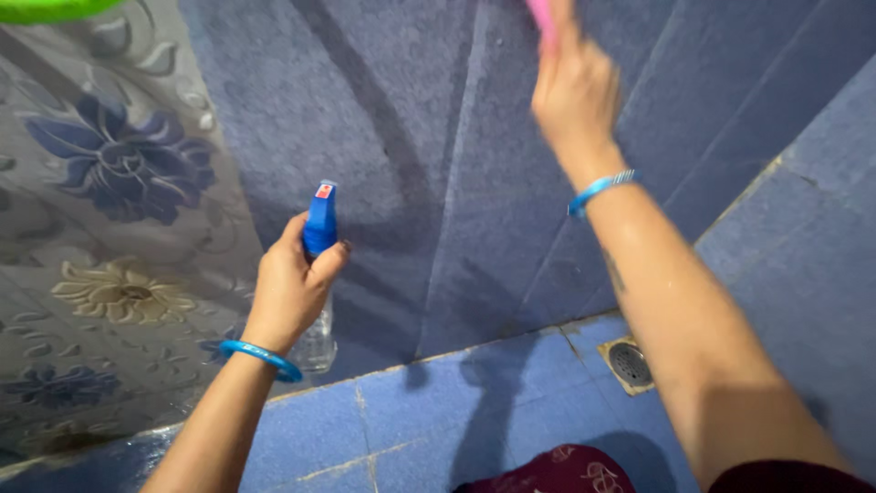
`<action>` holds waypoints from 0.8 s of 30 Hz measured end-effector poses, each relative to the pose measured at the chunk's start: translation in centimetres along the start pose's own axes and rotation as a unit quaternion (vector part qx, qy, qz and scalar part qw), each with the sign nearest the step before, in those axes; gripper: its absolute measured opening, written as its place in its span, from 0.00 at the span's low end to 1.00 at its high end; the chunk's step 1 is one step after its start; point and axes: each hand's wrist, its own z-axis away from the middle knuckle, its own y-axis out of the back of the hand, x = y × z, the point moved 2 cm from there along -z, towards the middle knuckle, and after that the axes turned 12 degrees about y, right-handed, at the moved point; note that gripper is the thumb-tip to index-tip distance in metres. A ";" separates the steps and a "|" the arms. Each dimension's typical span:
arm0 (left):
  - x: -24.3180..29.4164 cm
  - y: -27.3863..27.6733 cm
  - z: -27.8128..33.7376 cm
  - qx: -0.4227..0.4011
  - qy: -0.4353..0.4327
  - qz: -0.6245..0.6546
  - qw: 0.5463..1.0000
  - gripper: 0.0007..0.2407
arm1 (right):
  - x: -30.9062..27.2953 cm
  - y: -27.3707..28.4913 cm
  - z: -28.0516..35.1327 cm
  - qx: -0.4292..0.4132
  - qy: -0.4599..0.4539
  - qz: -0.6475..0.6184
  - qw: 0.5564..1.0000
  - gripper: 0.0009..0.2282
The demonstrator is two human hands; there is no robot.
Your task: The person cleans the wall tiles by spraying liquid from a bottle and scrubbing the surface with a pink brush.
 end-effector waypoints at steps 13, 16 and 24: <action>0.2 1.7 1.4 0.008 0.041 0.007 0.999 0.20 | -12.2 0.3 18.0 -0.260 0.104 -0.028 0.960 0.29; 0.0 1.7 1.9 0.020 0.023 0.025 0.999 0.20 | -9.1 -0.7 8.5 -0.096 0.107 0.040 0.989 0.26; -0.1 3.4 3.6 0.020 0.080 0.072 0.994 0.19 | -9.7 -1.4 -9.5 0.070 0.047 -0.066 0.994 0.25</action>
